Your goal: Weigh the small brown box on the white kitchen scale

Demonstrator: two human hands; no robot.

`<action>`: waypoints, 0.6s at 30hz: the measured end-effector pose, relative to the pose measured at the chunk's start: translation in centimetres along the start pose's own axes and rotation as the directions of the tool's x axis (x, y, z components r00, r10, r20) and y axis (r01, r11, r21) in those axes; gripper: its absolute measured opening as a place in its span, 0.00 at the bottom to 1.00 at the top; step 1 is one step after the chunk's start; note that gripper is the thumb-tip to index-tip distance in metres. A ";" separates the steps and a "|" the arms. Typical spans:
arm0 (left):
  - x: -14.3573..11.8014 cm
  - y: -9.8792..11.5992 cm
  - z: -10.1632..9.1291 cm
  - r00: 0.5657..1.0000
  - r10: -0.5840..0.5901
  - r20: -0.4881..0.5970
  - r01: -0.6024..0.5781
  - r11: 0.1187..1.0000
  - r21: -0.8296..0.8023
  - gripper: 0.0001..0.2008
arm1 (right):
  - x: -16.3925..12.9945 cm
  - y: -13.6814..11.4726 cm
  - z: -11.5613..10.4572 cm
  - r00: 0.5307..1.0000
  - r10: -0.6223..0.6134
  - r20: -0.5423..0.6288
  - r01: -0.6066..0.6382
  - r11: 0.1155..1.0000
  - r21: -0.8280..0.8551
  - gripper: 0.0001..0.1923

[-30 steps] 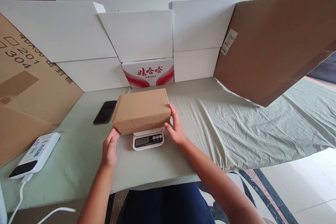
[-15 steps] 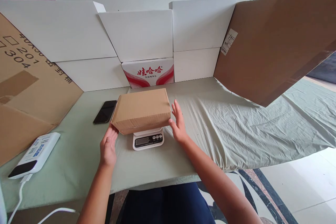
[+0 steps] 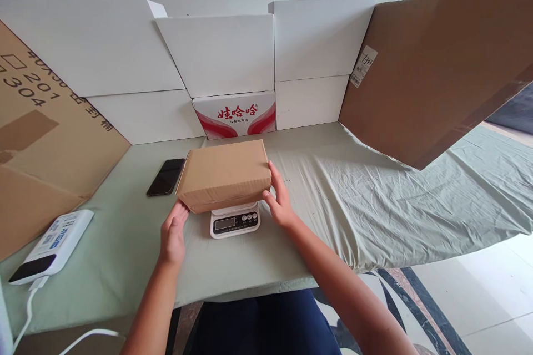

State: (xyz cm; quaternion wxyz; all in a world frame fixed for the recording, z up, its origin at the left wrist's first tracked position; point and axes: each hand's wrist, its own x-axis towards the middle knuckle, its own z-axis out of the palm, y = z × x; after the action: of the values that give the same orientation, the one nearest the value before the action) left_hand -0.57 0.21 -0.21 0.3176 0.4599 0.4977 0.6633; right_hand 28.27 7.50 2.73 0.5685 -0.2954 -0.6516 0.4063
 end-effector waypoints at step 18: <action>7.0 3.0 1.8 0.994 0.085 0.068 -0.081 0.995 -0.064 0.39 | 6.1 -1.6 0.9 0.991 -0.101 -0.093 0.093 0.992 -0.084 0.41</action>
State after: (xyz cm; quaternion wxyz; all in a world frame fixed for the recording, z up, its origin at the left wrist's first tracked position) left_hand -1.41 6.14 4.90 0.3210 0.4934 0.4460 0.6743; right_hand 26.41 11.70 7.10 0.6063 -0.3052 -0.6525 0.3369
